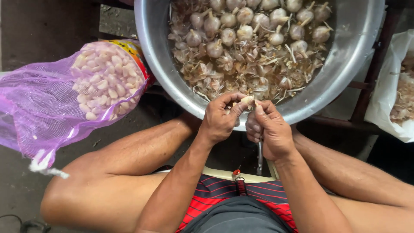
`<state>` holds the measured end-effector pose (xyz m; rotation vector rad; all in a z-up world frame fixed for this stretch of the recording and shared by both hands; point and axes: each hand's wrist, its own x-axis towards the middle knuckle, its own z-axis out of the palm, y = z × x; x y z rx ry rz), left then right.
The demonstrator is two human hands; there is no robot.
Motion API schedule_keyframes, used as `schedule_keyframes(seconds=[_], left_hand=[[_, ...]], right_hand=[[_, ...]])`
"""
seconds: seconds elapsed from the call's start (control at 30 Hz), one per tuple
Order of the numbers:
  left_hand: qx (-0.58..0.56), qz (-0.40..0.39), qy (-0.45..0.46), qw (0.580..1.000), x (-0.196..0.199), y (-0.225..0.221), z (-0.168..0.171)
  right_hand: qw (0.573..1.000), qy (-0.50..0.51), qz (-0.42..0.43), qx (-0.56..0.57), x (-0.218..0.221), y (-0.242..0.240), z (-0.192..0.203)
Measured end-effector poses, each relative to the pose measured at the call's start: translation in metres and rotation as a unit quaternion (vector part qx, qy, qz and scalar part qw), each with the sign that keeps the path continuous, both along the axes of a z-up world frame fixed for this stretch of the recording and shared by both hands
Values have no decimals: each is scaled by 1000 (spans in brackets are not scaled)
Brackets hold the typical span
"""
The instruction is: Peeling individual garlic cloves from a large metal bowl using a knife and placing the peeled cloves into a mesh bag.
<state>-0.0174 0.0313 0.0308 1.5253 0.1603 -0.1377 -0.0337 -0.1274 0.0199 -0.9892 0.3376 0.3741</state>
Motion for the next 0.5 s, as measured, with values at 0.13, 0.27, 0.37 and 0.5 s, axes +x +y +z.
schedule_keyframes(seconds=[0.13, 0.27, 0.37, 0.5], left_hand=[[4, 10, -85, 996, -1, 6, -5], [156, 45, -287, 944, 0, 8, 5], [210, 38, -343, 915, 2, 4, 10], [244, -31, -366, 898, 4, 13, 15]], right_hand=[[999, 25, 16, 46, 15, -12, 4], [998, 7, -2, -55, 15, -4, 2], [991, -16, -31, -130, 1, -2, -19], [990, -6, -71, -123, -6, -10, -26]])
